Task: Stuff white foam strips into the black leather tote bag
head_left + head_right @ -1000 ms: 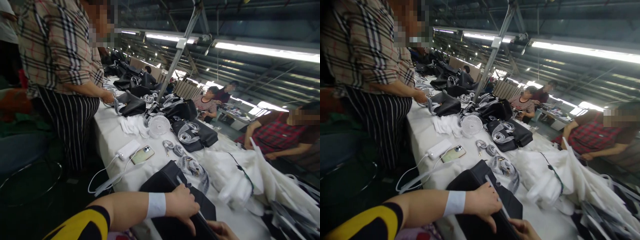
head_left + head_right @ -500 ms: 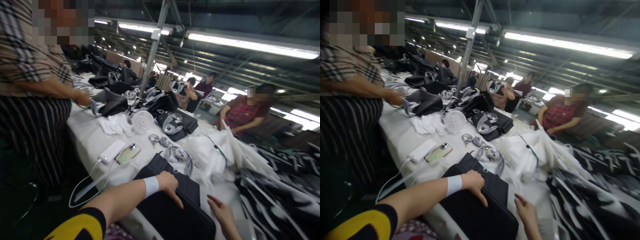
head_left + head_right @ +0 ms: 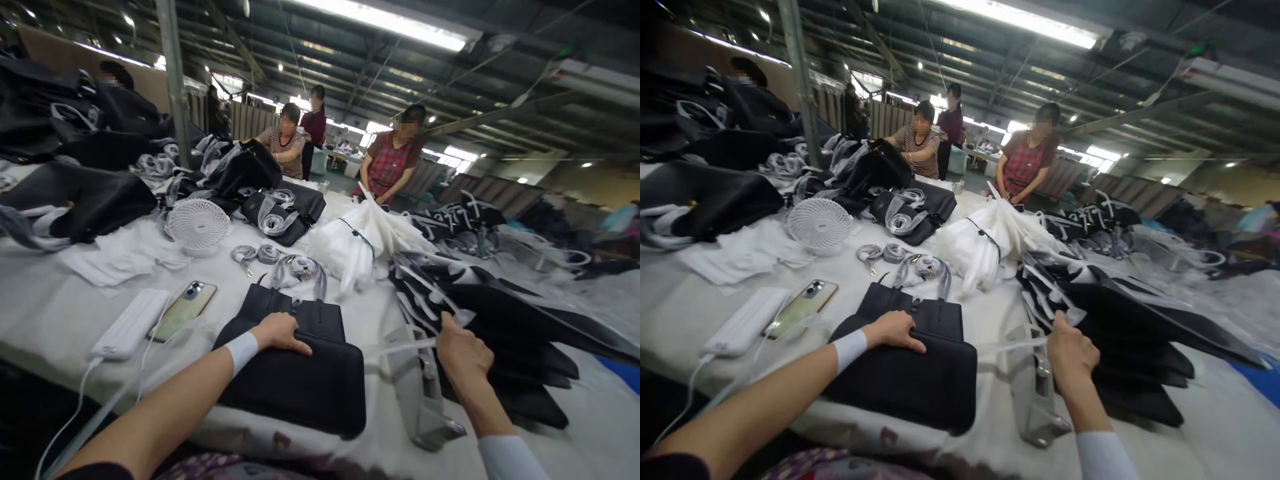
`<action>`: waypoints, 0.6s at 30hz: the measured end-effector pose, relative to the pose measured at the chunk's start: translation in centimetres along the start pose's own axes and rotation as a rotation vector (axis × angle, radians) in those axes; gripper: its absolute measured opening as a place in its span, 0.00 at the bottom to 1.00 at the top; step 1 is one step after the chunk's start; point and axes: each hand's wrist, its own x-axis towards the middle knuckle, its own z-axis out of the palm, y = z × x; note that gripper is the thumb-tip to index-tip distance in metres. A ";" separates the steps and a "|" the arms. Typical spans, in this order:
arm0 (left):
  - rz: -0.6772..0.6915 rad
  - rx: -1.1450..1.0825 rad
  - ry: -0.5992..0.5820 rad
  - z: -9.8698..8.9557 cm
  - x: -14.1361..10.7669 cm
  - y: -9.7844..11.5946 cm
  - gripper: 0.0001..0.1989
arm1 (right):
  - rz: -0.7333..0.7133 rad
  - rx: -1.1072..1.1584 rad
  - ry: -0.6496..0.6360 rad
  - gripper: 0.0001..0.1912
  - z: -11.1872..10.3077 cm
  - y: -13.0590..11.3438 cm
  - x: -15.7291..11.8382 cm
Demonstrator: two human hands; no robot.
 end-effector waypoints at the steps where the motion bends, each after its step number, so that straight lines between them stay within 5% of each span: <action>1: 0.001 -0.001 0.002 0.0 0.0 0.0 0.45 | 0.050 0.013 0.033 0.24 -0.8 0.6 0.4; 3: 0.002 -0.004 0.006 0.1 0.0 0.0 0.45 | 0.130 0.046 0.230 0.26 -2.6 1.5 1.0; 5: 0.002 -0.006 0.009 0.1 -0.1 0.0 0.44 | 0.112 0.066 0.557 0.35 -4.2 1.7 1.2; 7: 0.003 -0.007 0.011 0.1 -0.1 0.1 0.43 | -0.039 0.134 0.781 0.40 -4.8 0.8 0.8; 8: 0.003 -0.007 0.012 0.1 -0.2 0.1 0.43 | -0.183 0.196 0.763 0.38 -4.4 -0.1 0.3; 11: -0.001 -0.005 0.014 0.0 -0.2 0.3 0.43 | -0.654 0.372 0.267 0.25 -1.2 -3.8 -1.7; 13: -0.010 -0.004 0.017 -0.1 -0.3 0.3 0.43 | -0.725 0.345 -0.129 0.21 1.9 -6.0 -3.1; 15: -0.020 -0.006 0.021 -0.1 -0.3 0.4 0.43 | -0.730 0.312 -0.297 0.19 4.5 -7.1 -4.3; 18: -0.032 -0.015 0.027 0.0 -0.3 0.4 0.43 | -0.719 0.274 -0.365 0.19 6.4 -6.9 -5.2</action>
